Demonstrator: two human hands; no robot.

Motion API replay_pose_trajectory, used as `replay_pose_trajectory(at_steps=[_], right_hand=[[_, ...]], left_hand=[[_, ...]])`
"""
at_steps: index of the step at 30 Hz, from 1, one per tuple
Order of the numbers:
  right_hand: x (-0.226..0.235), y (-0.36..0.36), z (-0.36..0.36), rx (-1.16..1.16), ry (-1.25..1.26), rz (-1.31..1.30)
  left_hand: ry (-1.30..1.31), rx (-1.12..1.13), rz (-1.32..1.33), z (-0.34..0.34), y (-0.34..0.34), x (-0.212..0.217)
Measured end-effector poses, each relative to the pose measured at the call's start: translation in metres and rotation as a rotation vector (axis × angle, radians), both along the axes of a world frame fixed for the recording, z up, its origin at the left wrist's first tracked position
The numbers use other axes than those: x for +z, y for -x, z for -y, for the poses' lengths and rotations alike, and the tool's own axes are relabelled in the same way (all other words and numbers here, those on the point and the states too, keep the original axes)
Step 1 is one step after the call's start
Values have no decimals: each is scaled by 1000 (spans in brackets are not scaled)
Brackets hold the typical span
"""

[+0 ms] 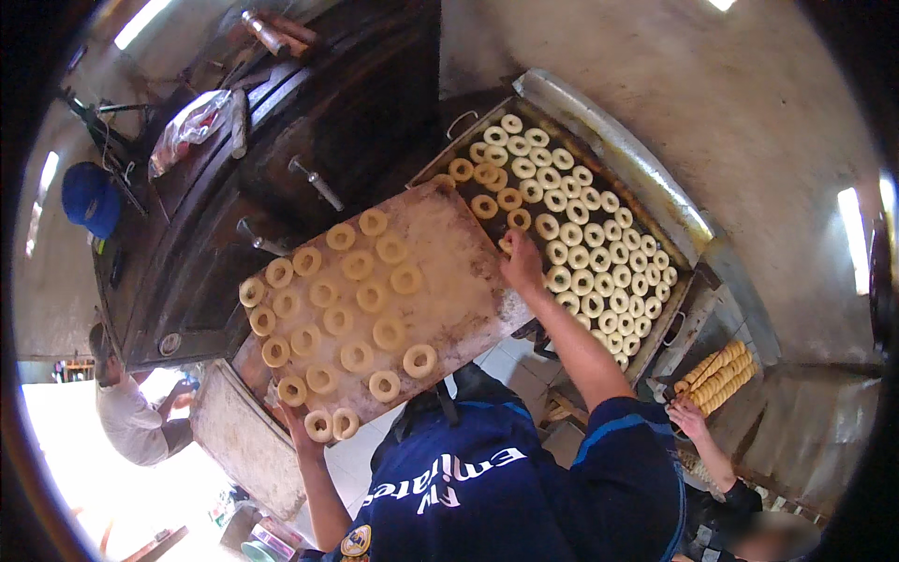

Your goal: The person transfers raw doughnut rings from a wooden board onto a metal tray, then uses a long metal skewer to thread the rings into a spiral stack. The person repeats this process, filling the skewer and placing it on a rack.

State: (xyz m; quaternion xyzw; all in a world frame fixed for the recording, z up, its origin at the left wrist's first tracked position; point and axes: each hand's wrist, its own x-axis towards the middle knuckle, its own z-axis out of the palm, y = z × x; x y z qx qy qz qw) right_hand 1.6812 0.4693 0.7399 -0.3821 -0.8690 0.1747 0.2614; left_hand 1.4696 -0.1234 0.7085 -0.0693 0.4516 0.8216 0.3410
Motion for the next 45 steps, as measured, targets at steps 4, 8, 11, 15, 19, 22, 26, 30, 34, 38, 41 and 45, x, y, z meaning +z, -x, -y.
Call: replay_pose_trajectory(at_steps=[4,8,11,15,19,22,26,30,34,38,41,45], right_hand=[[1,11,-22,-62,-129,-67],[4,55,57,204,141,-183],[4,105,111,224,27,-8],[9,127,139,182,-88,13],[12,106,131,187,369,-116],[12,78,91,55,229,-342],[8,52,-1,2,-93,-150],[6,72,-23,-41,-238,-57],[-10,89,85,98,-187,-248],[-47,63,223,328,-7,-143],[-81,53,307,399,159,-102],[-129,62,381,500,312,36]], left_hand=[[32,3,-43,1,1,-2],[-15,14,-25,-2,-7,-4],[12,25,-64,-4,-19,-2],[-41,74,52,-6,-34,-6],[26,103,-14,-3,-43,-17],[51,103,5,8,-53,-22],[-76,78,-49,45,-68,-25],[5,154,-20,101,-79,-53],[52,355,192,184,-109,-96],[-75,476,114,276,-168,-120],[-198,614,87,323,-202,-133],[-198,903,18,346,-209,-150]])
